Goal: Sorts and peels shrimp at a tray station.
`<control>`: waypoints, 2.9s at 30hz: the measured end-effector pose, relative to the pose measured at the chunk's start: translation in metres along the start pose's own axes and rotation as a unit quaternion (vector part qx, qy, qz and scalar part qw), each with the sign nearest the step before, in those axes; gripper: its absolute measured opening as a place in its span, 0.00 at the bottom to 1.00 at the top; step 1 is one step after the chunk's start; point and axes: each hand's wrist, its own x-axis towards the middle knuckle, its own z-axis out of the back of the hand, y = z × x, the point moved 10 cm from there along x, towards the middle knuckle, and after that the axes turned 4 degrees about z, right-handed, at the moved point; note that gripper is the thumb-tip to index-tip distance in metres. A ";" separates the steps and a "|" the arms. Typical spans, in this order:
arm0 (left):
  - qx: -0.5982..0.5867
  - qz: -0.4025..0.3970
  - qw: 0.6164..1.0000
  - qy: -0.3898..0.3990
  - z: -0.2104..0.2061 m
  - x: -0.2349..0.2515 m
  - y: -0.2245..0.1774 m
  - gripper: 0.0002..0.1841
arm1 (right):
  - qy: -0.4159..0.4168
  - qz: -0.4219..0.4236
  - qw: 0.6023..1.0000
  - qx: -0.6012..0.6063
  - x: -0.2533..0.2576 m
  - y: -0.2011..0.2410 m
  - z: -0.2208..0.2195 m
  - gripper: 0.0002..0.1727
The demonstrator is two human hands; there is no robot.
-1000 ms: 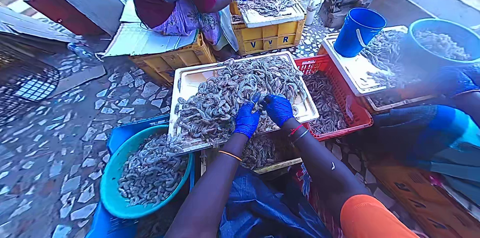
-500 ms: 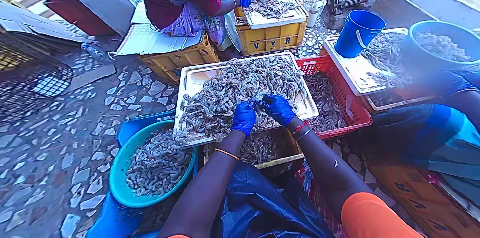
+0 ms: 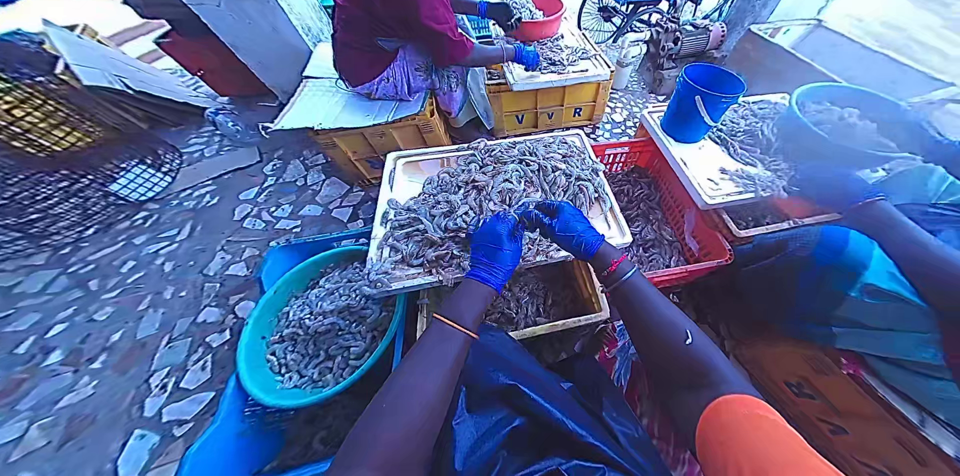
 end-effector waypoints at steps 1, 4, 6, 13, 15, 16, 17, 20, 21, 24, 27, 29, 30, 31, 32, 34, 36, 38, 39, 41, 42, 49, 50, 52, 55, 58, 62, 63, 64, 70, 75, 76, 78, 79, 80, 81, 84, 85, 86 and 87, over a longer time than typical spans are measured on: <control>0.049 -0.017 0.999 -0.010 0.002 -0.002 -0.007 0.16 | 0.004 -0.006 1.000 -0.002 -0.002 0.003 0.001 0.21; 0.086 -0.011 0.996 -0.025 0.013 -0.005 -0.015 0.15 | 0.004 -0.009 0.999 -0.031 -0.006 0.015 0.010 0.21; -0.001 0.008 0.998 -0.059 0.028 -0.004 -0.015 0.14 | -0.004 0.002 0.998 -0.055 -0.011 0.027 0.016 0.19; -0.226 0.194 0.951 -0.081 0.044 -0.006 0.019 0.17 | -0.059 -0.011 0.998 0.013 -0.030 0.034 0.015 0.17; -0.223 0.183 0.956 -0.057 0.041 -0.008 0.031 0.17 | -0.066 -0.026 0.994 0.089 -0.033 0.019 0.009 0.17; -0.224 0.146 0.963 -0.035 0.039 -0.009 0.031 0.16 | -0.068 -0.021 0.988 0.137 -0.033 0.015 0.007 0.17; -0.224 0.096 0.970 -0.009 0.035 -0.010 0.026 0.17 | -0.070 -0.007 0.980 0.184 -0.032 0.012 0.005 0.16; -0.198 0.013 0.979 0.033 0.017 -0.017 0.004 0.33 | -0.076 0.016 0.957 0.281 -0.031 0.009 -0.001 0.15; -0.190 0.007 0.982 0.022 0.014 -0.018 -0.003 0.34 | -0.082 0.018 0.951 0.299 -0.031 0.010 -0.001 0.15; -0.180 -0.014 0.981 -0.066 0.013 -0.022 -0.018 0.24 | -0.107 0.019 0.941 0.320 -0.031 0.011 0.002 0.15; -0.201 0.031 0.974 -0.102 0.010 -0.025 -0.021 0.17 | -0.120 0.018 0.942 0.314 -0.034 0.005 0.009 0.15; -0.234 0.079 0.964 -0.101 0.011 -0.025 -0.021 0.15 | -0.122 0.014 0.945 0.302 -0.039 0.001 0.013 0.14; -0.254 0.096 0.956 -0.108 0.012 -0.024 -0.019 0.15 | -0.119 0.014 0.947 0.298 -0.041 0.000 0.014 0.13; -0.284 0.106 0.946 -0.118 0.013 -0.022 -0.016 0.15 | -0.116 0.016 0.948 0.295 -0.041 0.000 0.016 0.12; -0.311 0.109 0.936 -0.127 0.013 -0.018 -0.011 0.15 | -0.113 0.018 0.950 0.291 -0.041 0.001 0.017 0.13; -0.332 0.133 0.925 -0.129 0.014 -0.015 0.005 0.16 | -0.112 0.021 0.949 0.293 -0.041 0.000 0.019 0.13; -0.321 0.157 0.930 -0.088 0.014 -0.014 0.017 0.18 | -0.113 0.023 0.947 0.300 -0.039 -0.002 0.021 0.14; -0.308 0.145 0.940 -0.028 0.011 -0.015 0.018 0.26 | -0.108 0.019 0.950 0.293 -0.037 -0.004 0.020 0.14; -0.295 0.130 0.947 -0.011 0.011 -0.016 0.014 0.28 | -0.104 0.018 0.951 0.291 -0.036 -0.005 0.018 0.14; -0.242 0.102 0.964 0.048 0.006 -0.017 0.000 0.26 | -0.094 0.024 0.952 0.290 -0.033 -0.006 0.012 0.14; -0.197 0.095 0.973 0.075 0.002 -0.017 -0.006 0.24 | -0.092 0.028 0.951 0.293 -0.032 -0.007 0.009 0.14; -0.129 0.157 0.977 0.064 0.002 -0.009 0.018 0.18 | -0.083 0.023 0.968 0.236 -0.040 -0.003 0.014 0.15; -0.199 0.163 0.965 0.053 0.003 -0.011 0.024 0.17 | -0.049 0.004 0.991 0.124 -0.039 -0.011 0.010 0.17; -0.327 0.181 0.926 0.057 -0.001 -0.017 0.029 0.18 | 0.022 -0.014 0.998 -0.050 -0.035 -0.025 -0.005 0.24; -0.406 0.209 0.886 0.079 -0.015 -0.021 0.024 0.20 | 0.010 0.047 0.996 -0.081 -0.029 -0.006 -0.023 0.25; -0.463 0.228 0.853 0.077 -0.029 -0.020 0.024 0.19 | -0.077 0.114 0.974 -0.181 -0.025 0.016 -0.030 0.21; -0.587 0.279 0.755 0.085 -0.029 -0.023 0.047 0.17 | -0.135 0.223 0.964 -0.053 -0.027 0.032 -0.019 0.12; -0.612 0.284 0.733 0.082 -0.027 -0.026 0.058 0.17 | -0.121 0.207 0.971 0.022 -0.025 0.029 -0.018 0.13; -0.634 0.281 0.716 0.078 -0.025 -0.029 0.070 0.16 | -0.097 0.173 0.978 0.069 -0.021 0.022 -0.018 0.15; -0.692 0.285 0.663 0.015 0.014 -0.064 0.144 0.13 | 0.069 -0.089 0.960 -0.258 -0.007 -0.076 -0.028 0.20; -0.652 0.249 0.696 -0.171 0.087 -0.106 0.239 0.18 | -0.041 -0.086 0.963 -0.251 0.007 -0.084 -0.007 0.14; -0.681 0.242 0.647 -0.243 0.096 -0.116 0.266 0.14 | -0.039 -0.083 0.960 -0.265 0.010 -0.088 -0.012 0.14; -0.706 0.278 0.559 -0.333 0.091 -0.139 0.305 0.10 | -0.024 -0.074 0.954 -0.288 0.017 -0.097 -0.031 0.16; -0.699 0.320 0.546 -0.332 0.077 -0.141 0.307 0.08 | -0.015 -0.079 0.951 -0.299 0.025 -0.102 -0.036 0.17; -0.692 0.359 0.540 -0.319 0.060 -0.136 0.299 0.08 | -0.005 -0.089 0.948 -0.307 0.034 -0.106 -0.039 0.17; -0.682 0.388 0.544 -0.297 0.046 -0.131 0.286 0.08 | 0.002 -0.102 0.944 -0.313 0.037 -0.111 -0.045 0.17; -0.584 0.413 0.665 -0.213 0.023 -0.108 0.249 0.30 | -0.015 -0.112 0.934 -0.339 0.041 -0.124 -0.057 0.16; -0.498 0.409 0.742 -0.183 0.023 -0.094 0.239 0.36 | -0.026 -0.110 0.932 -0.344 0.045 -0.123 -0.056 0.16; -0.385 0.391 0.827 -0.125 0.023 -0.078 0.225 0.36 | -0.032 -0.112 0.933 -0.342 0.047 -0.119 -0.054 0.16; -0.254 0.364 0.895 -0.034 0.019 -0.062 0.208 0.37 | -0.037 -0.109 0.935 -0.336 0.046 -0.112 -0.050 0.16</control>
